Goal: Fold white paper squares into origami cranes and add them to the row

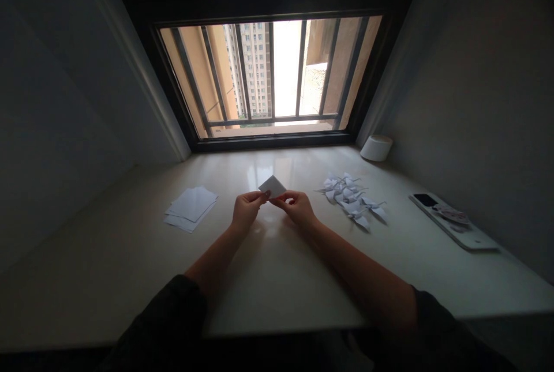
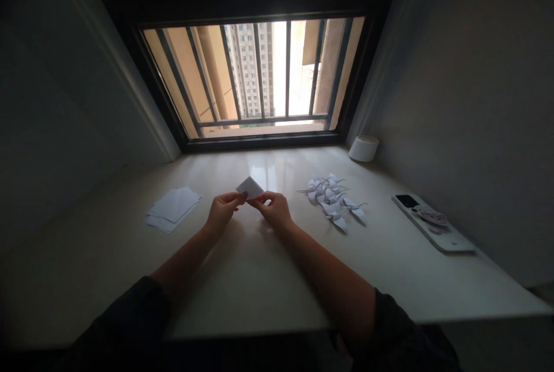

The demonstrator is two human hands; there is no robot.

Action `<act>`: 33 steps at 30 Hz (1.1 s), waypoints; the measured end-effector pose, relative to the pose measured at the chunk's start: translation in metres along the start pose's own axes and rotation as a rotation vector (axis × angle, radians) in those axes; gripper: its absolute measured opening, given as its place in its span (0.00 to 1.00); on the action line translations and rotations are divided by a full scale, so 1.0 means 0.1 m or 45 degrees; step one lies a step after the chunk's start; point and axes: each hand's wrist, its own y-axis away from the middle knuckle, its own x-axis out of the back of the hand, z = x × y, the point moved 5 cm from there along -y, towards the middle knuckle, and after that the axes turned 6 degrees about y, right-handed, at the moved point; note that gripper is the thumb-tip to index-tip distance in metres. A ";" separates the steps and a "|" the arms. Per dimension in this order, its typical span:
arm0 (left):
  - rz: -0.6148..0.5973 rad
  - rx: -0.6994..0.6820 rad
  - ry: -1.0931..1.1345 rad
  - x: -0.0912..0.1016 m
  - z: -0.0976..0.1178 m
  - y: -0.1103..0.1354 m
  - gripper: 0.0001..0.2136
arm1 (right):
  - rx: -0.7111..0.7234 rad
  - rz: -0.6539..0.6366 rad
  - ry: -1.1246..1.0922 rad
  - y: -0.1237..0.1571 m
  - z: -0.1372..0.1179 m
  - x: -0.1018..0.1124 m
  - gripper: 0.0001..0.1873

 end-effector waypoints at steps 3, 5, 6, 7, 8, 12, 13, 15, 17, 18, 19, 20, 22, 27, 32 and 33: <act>0.092 0.025 0.033 0.14 0.05 -0.08 0.18 | -0.035 0.011 0.054 0.00 0.05 0.02 0.16; 0.226 -0.006 0.083 0.31 0.12 -0.16 0.20 | -0.098 0.009 0.086 0.01 0.11 0.03 0.17; 0.315 -0.035 0.096 0.41 0.16 -0.19 0.21 | -0.133 0.003 0.078 0.01 0.14 0.03 0.18; 0.392 -0.063 0.104 0.49 0.19 -0.22 0.22 | -0.169 -0.004 0.061 0.01 0.16 0.03 0.18; 0.431 -0.078 0.108 0.54 0.21 -0.24 0.22 | -0.199 -0.010 0.036 0.01 0.17 0.02 0.19; 0.320 -0.094 0.066 0.47 0.18 -0.24 0.23 | -0.241 -0.013 -0.043 0.02 0.17 -0.01 0.20; 0.251 -0.078 0.050 0.41 0.16 -0.22 0.23 | -0.231 -0.015 -0.059 0.02 0.16 -0.02 0.20; 0.105 -0.026 0.043 0.26 0.09 -0.17 0.22 | -0.203 -0.019 -0.091 0.02 0.13 -0.03 0.19; -0.013 0.016 0.058 0.13 0.05 -0.12 0.21 | -0.180 -0.027 -0.120 0.02 0.10 -0.04 0.18; -0.064 0.032 0.058 0.08 0.03 -0.10 0.20 | -0.174 -0.036 -0.132 0.02 0.09 -0.04 0.18; -0.094 0.028 0.061 0.04 0.02 -0.08 0.18 | -0.171 -0.045 -0.141 0.02 0.08 -0.04 0.18; -0.123 0.017 0.055 0.01 0.02 -0.07 0.17 | -0.171 -0.053 -0.147 0.02 0.08 -0.05 0.18; -0.123 -0.016 0.039 0.00 0.02 -0.05 0.16 | -0.173 -0.070 -0.144 0.03 0.07 -0.06 0.18; -0.035 0.030 0.013 0.03 -0.03 -0.05 0.16 | -0.119 -0.094 -0.079 0.02 0.08 -0.09 0.19; 0.056 0.083 0.058 0.06 -0.08 -0.05 0.18 | -0.108 -0.101 -0.037 0.00 0.10 -0.11 0.17; 0.074 0.082 0.070 0.06 -0.08 -0.05 0.19 | -0.116 -0.110 -0.040 0.00 0.11 -0.12 0.17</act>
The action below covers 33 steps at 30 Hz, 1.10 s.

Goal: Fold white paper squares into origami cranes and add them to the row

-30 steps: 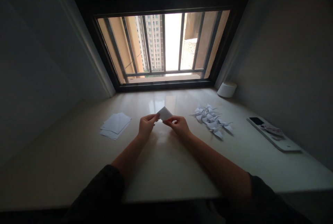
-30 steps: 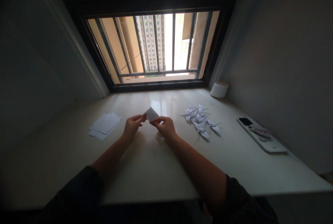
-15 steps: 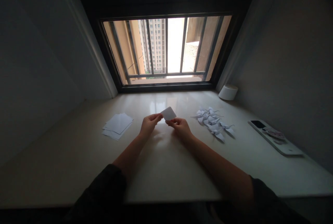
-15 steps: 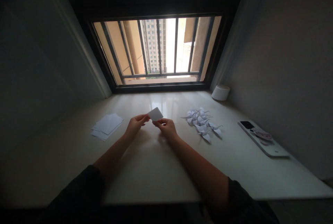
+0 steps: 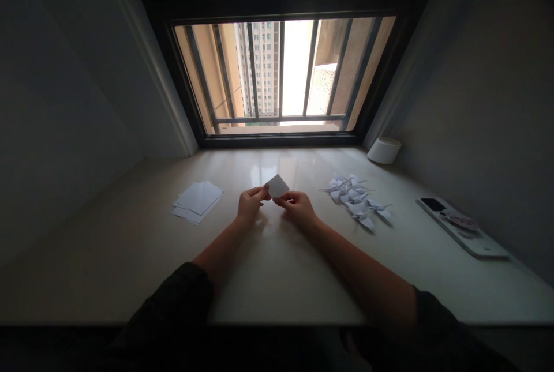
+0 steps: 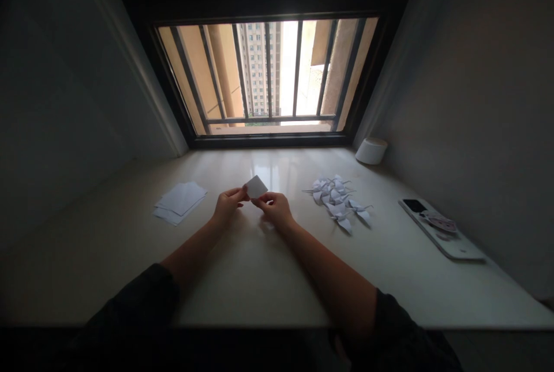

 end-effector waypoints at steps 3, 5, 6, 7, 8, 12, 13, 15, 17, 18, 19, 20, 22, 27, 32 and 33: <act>0.027 -0.020 0.015 0.01 0.02 0.00 0.19 | -0.004 -0.028 -0.042 0.01 -0.01 -0.02 0.17; 0.042 -0.038 0.018 0.01 0.03 0.01 0.19 | -0.002 -0.043 -0.082 0.02 -0.03 -0.04 0.16; 0.052 -0.049 0.019 0.01 0.03 0.01 0.19 | -0.001 -0.049 -0.101 0.02 -0.04 -0.04 0.16; 0.060 -0.068 0.015 0.02 0.04 0.02 0.19 | -0.002 -0.056 -0.114 0.02 -0.05 -0.05 0.17; 0.065 -0.097 0.001 0.02 0.04 0.02 0.19 | -0.006 -0.059 -0.123 0.03 -0.05 -0.06 0.17; 0.054 -0.272 -0.117 0.03 0.07 0.01 0.19 | -0.007 -0.074 -0.128 0.04 -0.05 -0.07 0.17; 0.056 -0.305 -0.145 0.03 0.08 0.00 0.19 | 0.000 -0.083 -0.120 0.04 -0.05 -0.06 0.18; 0.067 -0.347 -0.191 0.05 0.09 -0.01 0.19 | 0.028 -0.080 -0.083 0.02 -0.05 -0.04 0.18; 0.077 -0.378 -0.244 0.06 0.11 -0.02 0.18 | 0.055 -0.018 -0.066 0.00 -0.05 0.00 0.19; 0.077 -0.393 -0.275 0.06 0.12 -0.02 0.18 | 0.066 0.024 -0.085 -0.01 -0.04 0.03 0.19; 0.076 -0.407 -0.308 0.06 0.13 -0.02 0.17 | 0.076 0.061 -0.121 -0.02 -0.04 0.05 0.20; 0.071 -0.419 -0.341 0.06 0.14 -0.02 0.17 | 0.086 0.084 -0.166 -0.03 -0.04 0.07 0.21; 0.057 -0.437 -0.395 0.05 0.14 -0.01 0.16 | 0.117 0.097 -0.241 -0.04 -0.03 0.08 0.23; 0.049 -0.409 -0.404 0.05 0.12 -0.01 0.17 | 0.185 0.063 -0.221 -0.03 -0.05 0.07 0.17; -0.060 -0.264 -0.168 -0.01 0.11 0.00 0.18 | 0.111 0.020 -0.155 -0.02 -0.06 0.07 0.18; -0.096 -0.234 -0.116 -0.03 0.10 0.00 0.18 | 0.113 0.044 -0.170 -0.01 -0.07 0.08 0.18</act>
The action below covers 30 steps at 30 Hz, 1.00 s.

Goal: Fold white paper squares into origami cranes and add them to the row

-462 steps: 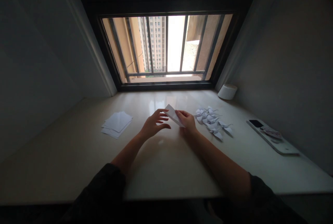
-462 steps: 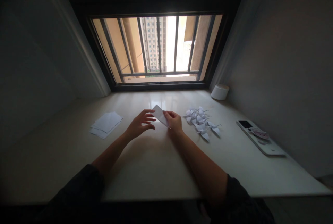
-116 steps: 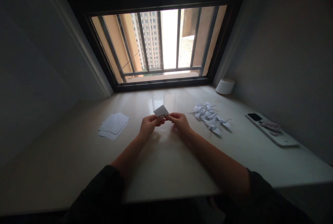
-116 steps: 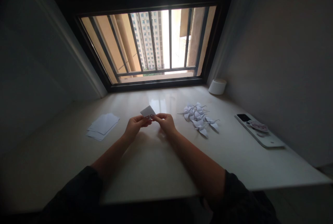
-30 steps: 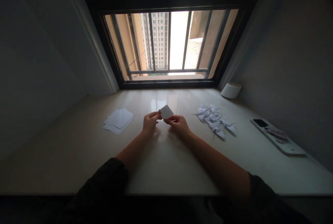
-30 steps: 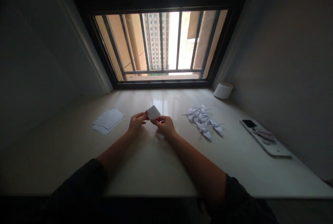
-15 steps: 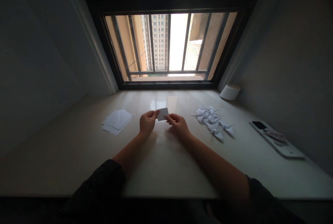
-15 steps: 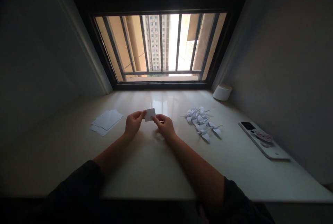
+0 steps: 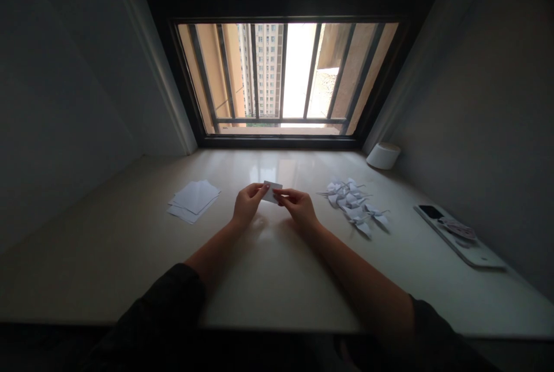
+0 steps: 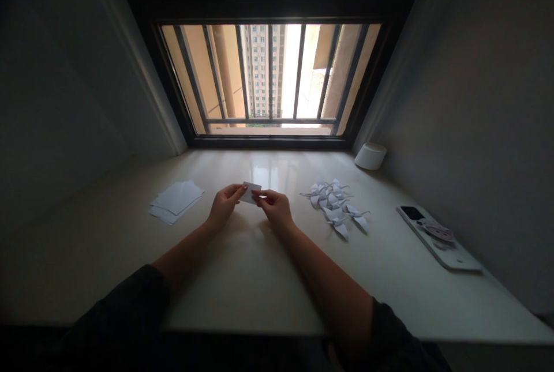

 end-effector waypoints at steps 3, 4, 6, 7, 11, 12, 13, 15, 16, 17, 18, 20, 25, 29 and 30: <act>-0.069 0.073 0.107 -0.06 -0.03 0.01 0.20 | 0.050 0.044 -0.083 0.00 -0.03 0.02 0.19; -0.074 0.091 0.127 -0.06 -0.04 0.01 0.21 | 0.069 0.040 -0.098 0.00 -0.04 0.02 0.19; -0.054 0.114 0.169 -0.06 -0.06 0.01 0.24 | 0.096 0.027 -0.081 0.00 -0.02 0.01 0.19; -0.040 0.119 0.188 -0.06 -0.06 0.01 0.26 | 0.105 0.028 -0.053 0.00 -0.01 0.01 0.19; -0.038 0.052 0.171 -0.04 -0.01 0.03 0.30 | 0.159 0.089 0.118 0.01 -0.01 0.04 0.16; -0.054 0.027 0.137 -0.04 0.01 0.03 0.30 | 0.178 0.098 0.154 0.00 -0.03 0.06 0.15; -0.076 0.004 0.097 -0.04 0.02 0.03 0.29 | 0.200 0.090 0.180 0.00 -0.05 0.07 0.15; -0.131 -0.027 0.027 -0.05 0.04 0.03 0.28 | 0.246 0.036 0.201 -0.02 -0.09 0.09 0.15; -0.156 -0.038 0.000 -0.05 0.04 0.02 0.28 | 0.267 -0.011 0.208 -0.03 -0.10 0.10 0.15; -0.171 -0.047 -0.020 -0.04 0.04 0.02 0.27 | 0.270 -0.050 0.209 -0.03 -0.10 0.10 0.16; -0.178 -0.056 -0.034 -0.04 0.04 0.01 0.27 | 0.259 -0.087 0.211 -0.04 -0.10 0.10 0.16; -0.172 -0.077 -0.056 -0.01 0.05 -0.01 0.25 | 0.205 -0.129 0.208 -0.06 -0.06 0.11 0.18; -0.231 -0.180 -0.100 -0.01 0.10 -0.04 0.16 | 0.049 -0.116 0.021 -0.07 0.01 0.10 0.22; -0.300 -0.275 -0.170 -0.02 0.15 -0.05 0.16 | -0.034 -0.128 -0.203 -0.07 0.01 0.09 0.23; -0.305 -0.285 -0.197 -0.02 0.16 -0.05 0.17 | -0.043 -0.136 -0.230 -0.08 0.01 0.09 0.22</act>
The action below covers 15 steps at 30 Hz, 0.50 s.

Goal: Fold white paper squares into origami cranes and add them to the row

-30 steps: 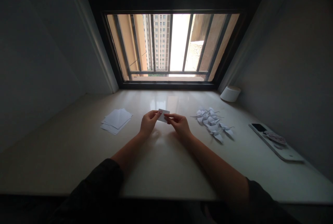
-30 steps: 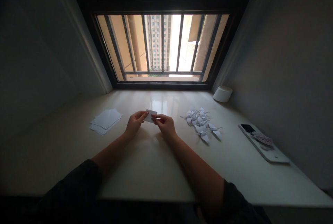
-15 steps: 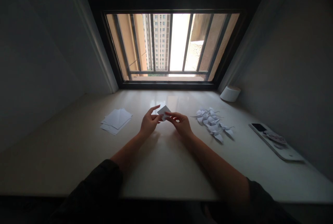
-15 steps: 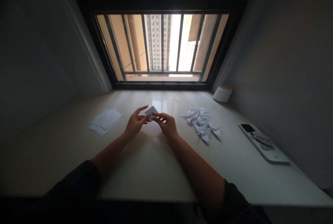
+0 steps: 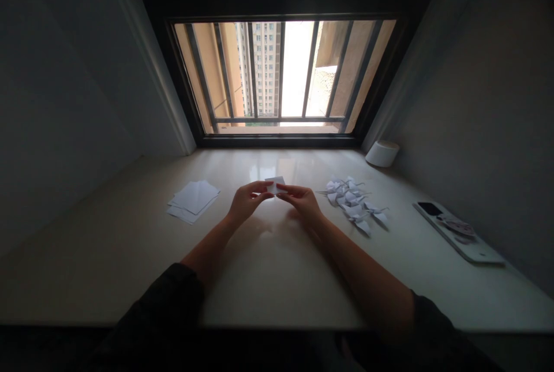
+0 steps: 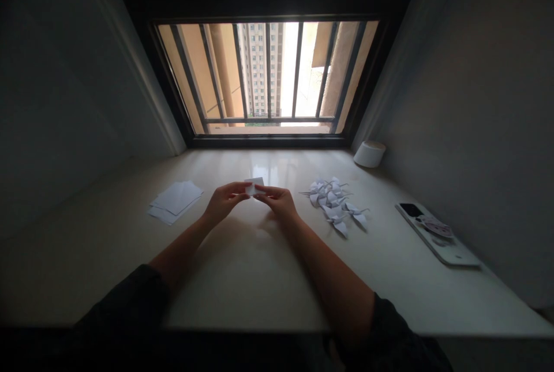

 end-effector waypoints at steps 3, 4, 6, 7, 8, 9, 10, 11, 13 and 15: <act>-0.017 -0.017 -0.053 0.02 0.01 0.00 0.19 | -0.016 -0.008 -0.038 0.00 0.00 0.00 0.22; -0.023 -0.022 -0.054 0.02 0.01 0.00 0.20 | -0.020 -0.007 -0.043 0.00 0.00 0.01 0.22; -0.023 -0.021 -0.047 0.03 0.01 -0.01 0.20 | -0.027 -0.010 -0.045 0.00 0.00 0.01 0.22; -0.017 -0.015 -0.046 0.04 0.01 -0.01 0.20 | -0.031 -0.015 -0.039 0.00 0.00 0.01 0.22; -0.012 -0.007 -0.050 0.04 0.01 -0.01 0.20 | -0.035 -0.020 -0.029 0.00 0.01 0.00 0.23; -0.007 0.004 -0.058 0.04 0.00 -0.01 0.20 | -0.041 -0.024 -0.016 0.00 0.01 0.00 0.24; -0.006 0.017 -0.066 0.04 0.00 -0.02 0.20 | -0.048 -0.024 -0.004 0.00 0.01 0.00 0.24; -0.005 0.030 -0.074 0.04 0.00 -0.02 0.20 | -0.053 -0.024 0.006 0.00 0.00 0.00 0.25; -0.005 0.053 -0.085 0.04 -0.01 -0.02 0.20 | -0.053 -0.023 0.019 0.00 0.00 0.00 0.25; -0.002 0.068 -0.081 0.04 -0.02 -0.02 0.20 | -0.040 -0.023 0.027 0.00 -0.01 0.00 0.24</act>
